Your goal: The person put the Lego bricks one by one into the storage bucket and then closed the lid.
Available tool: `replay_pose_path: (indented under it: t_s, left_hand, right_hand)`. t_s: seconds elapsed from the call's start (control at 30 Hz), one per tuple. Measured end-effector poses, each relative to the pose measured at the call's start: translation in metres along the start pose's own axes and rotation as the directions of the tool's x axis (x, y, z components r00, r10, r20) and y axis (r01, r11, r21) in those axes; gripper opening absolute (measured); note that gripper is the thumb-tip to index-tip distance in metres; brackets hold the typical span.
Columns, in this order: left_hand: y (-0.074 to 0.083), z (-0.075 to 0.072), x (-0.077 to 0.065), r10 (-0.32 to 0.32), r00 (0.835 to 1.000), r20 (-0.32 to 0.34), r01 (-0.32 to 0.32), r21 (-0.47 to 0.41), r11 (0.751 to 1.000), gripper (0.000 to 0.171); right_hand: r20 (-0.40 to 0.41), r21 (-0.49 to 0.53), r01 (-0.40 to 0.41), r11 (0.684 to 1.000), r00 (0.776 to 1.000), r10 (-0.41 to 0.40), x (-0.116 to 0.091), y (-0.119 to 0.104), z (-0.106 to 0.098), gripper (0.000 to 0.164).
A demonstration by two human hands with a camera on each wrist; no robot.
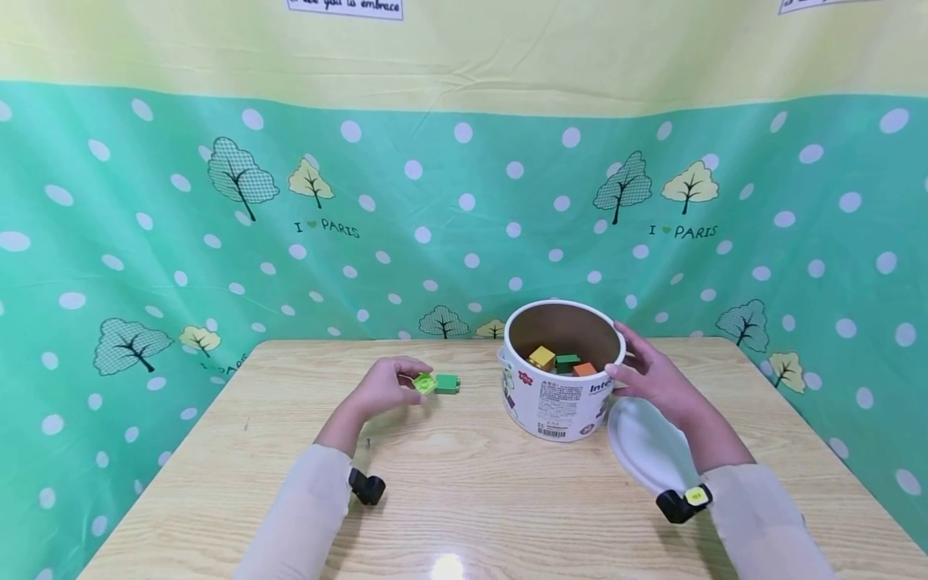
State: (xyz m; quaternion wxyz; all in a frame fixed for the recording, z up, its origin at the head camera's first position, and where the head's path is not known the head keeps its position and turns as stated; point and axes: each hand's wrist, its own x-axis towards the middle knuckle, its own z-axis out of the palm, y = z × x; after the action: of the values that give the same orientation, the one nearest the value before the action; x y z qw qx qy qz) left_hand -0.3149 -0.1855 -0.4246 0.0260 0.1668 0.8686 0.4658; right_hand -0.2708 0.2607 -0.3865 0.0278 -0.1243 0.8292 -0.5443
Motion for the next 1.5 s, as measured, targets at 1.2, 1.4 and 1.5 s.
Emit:
replay_pose_path:
  t_s: [1.2, 1.4, 1.5]
  left_hand:
    - [0.090, -0.005, 0.012, 0.283, 0.955, 0.086, -0.287, 0.043, 0.957, 0.045]
    - [0.106, -0.004, 0.017, 0.306, 0.947, 0.098, -0.312, 0.060, 0.948, 0.042]
    - [0.114, -0.004, 0.019, 0.313, 0.944, 0.107, -0.320, 0.062, 0.945, 0.042]
  right_hand:
    - [0.003, -0.009, -0.001, 1.000, 1.000, 0.001, -0.002, -0.002, 0.000, 0.087]
    - [0.001, -0.008, -0.010, 1.000, 1.000, 0.010, -0.003, -0.003, -0.001, 0.088]
    - [0.005, 0.000, -0.007, 1.000, 1.000, 0.007, -0.003, -0.004, -0.001, 0.088]
